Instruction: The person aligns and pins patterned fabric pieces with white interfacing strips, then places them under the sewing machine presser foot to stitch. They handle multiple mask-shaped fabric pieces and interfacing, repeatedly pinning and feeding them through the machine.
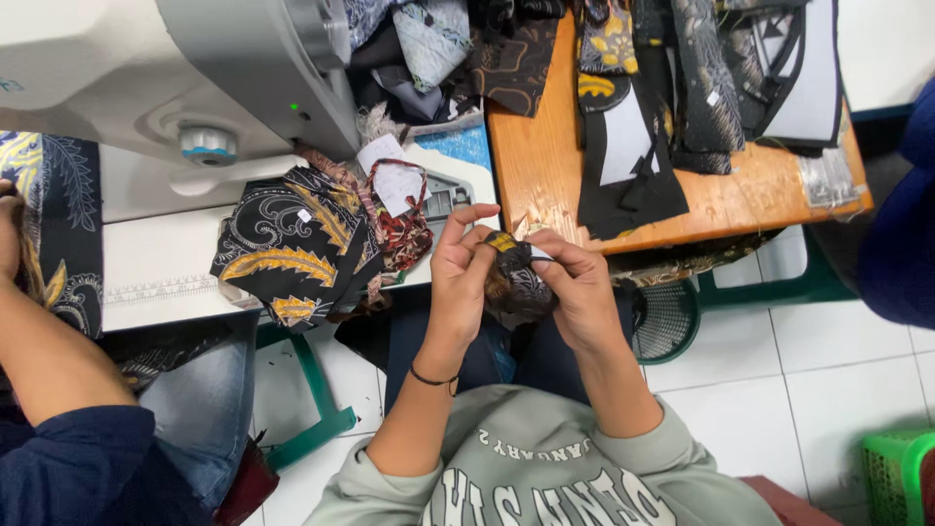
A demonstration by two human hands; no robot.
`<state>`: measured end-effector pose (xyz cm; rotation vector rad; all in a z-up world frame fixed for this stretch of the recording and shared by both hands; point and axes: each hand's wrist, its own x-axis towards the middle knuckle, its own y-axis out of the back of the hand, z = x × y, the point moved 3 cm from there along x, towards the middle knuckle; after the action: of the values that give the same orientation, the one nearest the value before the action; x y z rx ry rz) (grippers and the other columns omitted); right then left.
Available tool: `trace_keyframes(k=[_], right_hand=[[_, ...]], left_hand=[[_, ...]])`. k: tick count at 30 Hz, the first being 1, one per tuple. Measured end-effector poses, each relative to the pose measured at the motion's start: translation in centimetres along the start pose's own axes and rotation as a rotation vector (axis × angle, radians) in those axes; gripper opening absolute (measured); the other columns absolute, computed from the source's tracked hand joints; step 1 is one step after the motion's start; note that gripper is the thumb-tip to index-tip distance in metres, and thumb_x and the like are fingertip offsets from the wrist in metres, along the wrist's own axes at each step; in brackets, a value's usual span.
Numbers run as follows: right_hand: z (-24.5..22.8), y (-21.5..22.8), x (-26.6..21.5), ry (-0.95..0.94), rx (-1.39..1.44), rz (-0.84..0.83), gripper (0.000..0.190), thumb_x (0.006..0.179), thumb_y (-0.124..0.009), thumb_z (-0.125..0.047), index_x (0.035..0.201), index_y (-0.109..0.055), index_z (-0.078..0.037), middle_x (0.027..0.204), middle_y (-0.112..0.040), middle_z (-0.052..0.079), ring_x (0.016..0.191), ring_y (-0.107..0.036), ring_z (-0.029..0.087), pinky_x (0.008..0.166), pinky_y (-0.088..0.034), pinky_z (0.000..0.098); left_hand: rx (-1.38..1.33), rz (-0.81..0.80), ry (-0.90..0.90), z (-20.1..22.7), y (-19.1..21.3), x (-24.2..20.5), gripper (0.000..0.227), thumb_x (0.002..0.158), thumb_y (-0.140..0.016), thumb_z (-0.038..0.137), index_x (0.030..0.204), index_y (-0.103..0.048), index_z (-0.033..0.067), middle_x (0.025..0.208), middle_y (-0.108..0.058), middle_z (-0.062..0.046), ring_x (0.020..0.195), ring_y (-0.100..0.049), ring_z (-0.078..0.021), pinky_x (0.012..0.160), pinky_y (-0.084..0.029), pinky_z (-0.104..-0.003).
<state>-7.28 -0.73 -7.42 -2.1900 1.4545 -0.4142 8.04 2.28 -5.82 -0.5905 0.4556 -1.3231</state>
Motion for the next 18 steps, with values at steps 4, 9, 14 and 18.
trace_keyframes(k=[4,9,14,18], right_hand=[[-1.0,0.2,-1.1,-0.056,0.187,0.015,0.021,0.094,-0.071,-0.005,0.112,-0.071,0.005,0.115,-0.072,0.009,0.103,-0.069,0.017,0.096,-0.053,0.0317],[-1.4,0.8,-2.9,-0.113,0.390,0.005,0.027,0.093,-0.076,-0.010,0.115,-0.070,0.004,0.113,-0.074,0.014,0.105,-0.071,0.022,0.099,-0.054,0.0387],[-1.9,1.6,-4.2,-0.179,0.491,-0.025,0.025,0.092,-0.075,-0.005,0.114,-0.068,0.001,0.110,-0.074,0.013,0.103,-0.071,0.021,0.098,-0.054,0.0371],[-3.7,1.8,-3.9,-0.008,0.113,0.047,0.019,0.094,-0.072,-0.001,0.112,-0.068,0.004,0.106,-0.074,0.012,0.098,-0.070,0.017,0.093,-0.054,0.0331]], left_hand=[[0.121,0.011,0.014,-0.7,0.0,-0.8,0.015,0.097,-0.055,-0.011,0.107,-0.060,-0.0009,0.098,-0.068,-0.004,0.088,-0.063,-0.0056,0.080,-0.051,-0.020],[0.160,-0.097,0.028,-1.3,0.0,-1.2,0.012,0.095,-0.072,-0.006,0.094,-0.062,0.0000,0.087,-0.066,0.000,0.078,-0.060,-0.0020,0.070,-0.048,-0.018],[0.099,-0.136,0.071,-2.1,-0.8,-1.4,0.010,0.095,-0.072,-0.006,0.094,-0.063,-0.0014,0.087,-0.069,-0.003,0.077,-0.063,-0.0038,0.069,-0.050,-0.020],[0.111,-0.110,0.052,-1.8,-2.0,-0.9,0.006,0.097,-0.067,-0.006,0.099,-0.064,-0.0014,0.092,-0.069,-0.003,0.082,-0.063,-0.0042,0.073,-0.051,-0.020]])
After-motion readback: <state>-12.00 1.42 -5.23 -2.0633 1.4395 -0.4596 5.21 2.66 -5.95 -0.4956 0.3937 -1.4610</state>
